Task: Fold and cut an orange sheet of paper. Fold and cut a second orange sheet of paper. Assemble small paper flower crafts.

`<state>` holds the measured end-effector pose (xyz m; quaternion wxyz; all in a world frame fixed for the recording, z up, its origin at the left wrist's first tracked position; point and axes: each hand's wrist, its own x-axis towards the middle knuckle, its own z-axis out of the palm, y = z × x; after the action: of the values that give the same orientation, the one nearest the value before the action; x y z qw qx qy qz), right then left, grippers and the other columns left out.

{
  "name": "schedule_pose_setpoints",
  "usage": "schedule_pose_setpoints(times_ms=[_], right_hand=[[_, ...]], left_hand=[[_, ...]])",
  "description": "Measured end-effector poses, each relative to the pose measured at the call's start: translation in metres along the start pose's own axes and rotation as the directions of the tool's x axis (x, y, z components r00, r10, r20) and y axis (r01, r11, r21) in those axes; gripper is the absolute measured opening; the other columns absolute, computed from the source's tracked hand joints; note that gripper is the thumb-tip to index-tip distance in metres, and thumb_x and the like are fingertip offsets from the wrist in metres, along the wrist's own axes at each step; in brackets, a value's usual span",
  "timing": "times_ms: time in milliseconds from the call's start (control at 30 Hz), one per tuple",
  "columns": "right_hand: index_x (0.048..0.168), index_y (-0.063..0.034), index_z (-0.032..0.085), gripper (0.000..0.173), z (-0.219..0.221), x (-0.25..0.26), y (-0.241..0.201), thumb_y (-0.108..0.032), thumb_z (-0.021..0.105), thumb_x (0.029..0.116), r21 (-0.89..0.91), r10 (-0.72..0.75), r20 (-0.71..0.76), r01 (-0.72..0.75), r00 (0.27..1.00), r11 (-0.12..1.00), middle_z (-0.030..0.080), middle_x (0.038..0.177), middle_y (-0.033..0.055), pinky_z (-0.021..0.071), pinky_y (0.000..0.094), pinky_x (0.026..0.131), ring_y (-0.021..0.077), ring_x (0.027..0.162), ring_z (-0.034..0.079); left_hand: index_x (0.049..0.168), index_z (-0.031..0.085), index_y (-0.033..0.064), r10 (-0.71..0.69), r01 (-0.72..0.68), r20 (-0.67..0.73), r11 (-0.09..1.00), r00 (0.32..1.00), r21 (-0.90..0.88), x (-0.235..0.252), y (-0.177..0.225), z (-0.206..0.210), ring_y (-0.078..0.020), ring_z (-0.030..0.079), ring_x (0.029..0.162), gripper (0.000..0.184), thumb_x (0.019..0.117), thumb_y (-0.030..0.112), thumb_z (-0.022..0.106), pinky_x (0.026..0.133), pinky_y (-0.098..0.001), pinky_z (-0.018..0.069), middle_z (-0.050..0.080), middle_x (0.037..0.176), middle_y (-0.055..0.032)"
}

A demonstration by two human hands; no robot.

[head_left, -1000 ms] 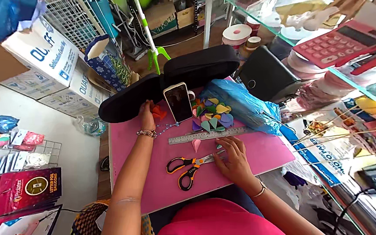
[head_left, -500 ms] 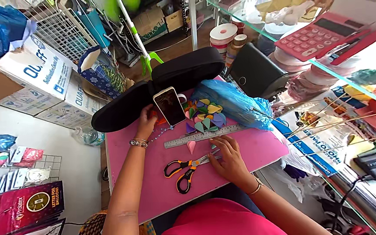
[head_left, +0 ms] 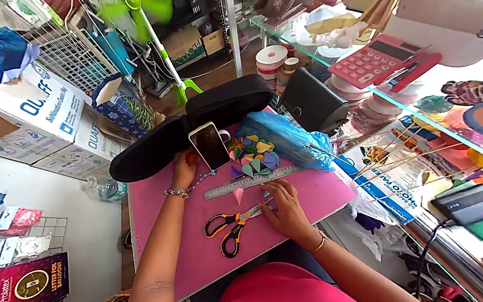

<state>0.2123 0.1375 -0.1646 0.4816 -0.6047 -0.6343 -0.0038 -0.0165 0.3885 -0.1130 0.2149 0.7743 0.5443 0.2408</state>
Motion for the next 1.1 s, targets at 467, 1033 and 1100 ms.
schedule_pose_setpoints(times_ms=[467,1033,1100], right_hand=[[0.112,-0.0080,0.076,0.020,-0.024,0.162,0.050,-0.018,0.066,0.0990,-0.282,0.242,0.404,-0.131,0.882,0.950,0.062,0.134,0.0196,0.0358,0.0656,0.104,0.0454,0.133,0.046],[0.119,-0.0121,0.075,0.026,-0.002,0.163,0.013,-0.022,0.065,0.0971,-0.389,0.270,0.556,-0.041,0.786,0.920,0.057,0.141,0.0184,0.0371,0.0592,0.109,0.0426,0.135,0.046],[0.110,-0.0091,0.078,0.022,0.002,0.159,0.012,-0.020,0.063,0.0977,-0.385,0.250,0.488,-0.051,0.837,0.922,0.060,0.139,0.0179,0.0379,0.0593,0.109,0.0426,0.134,0.047]], left_hand=[[0.135,0.055,-0.0076,0.074,-0.138,-0.185,0.922,0.980,-0.363,-0.087,0.041,-0.024,-0.0286,0.053,0.133,0.044,0.0930,0.004,0.054,0.108,-0.0441,0.0452,0.056,0.141,-0.0232],[0.111,0.066,0.0093,-0.174,0.423,0.578,-0.522,0.797,-0.741,-0.107,0.093,0.013,-0.0248,0.076,0.087,0.057,0.1104,0.046,0.023,0.077,-0.0373,0.0628,0.076,0.097,-0.0109],[0.112,0.067,0.0096,-0.171,0.407,0.566,-0.534,0.806,-0.741,-0.104,0.087,0.011,-0.0263,0.076,0.090,0.057,0.1101,0.047,0.024,0.079,-0.0391,0.0624,0.076,0.100,-0.0117]])
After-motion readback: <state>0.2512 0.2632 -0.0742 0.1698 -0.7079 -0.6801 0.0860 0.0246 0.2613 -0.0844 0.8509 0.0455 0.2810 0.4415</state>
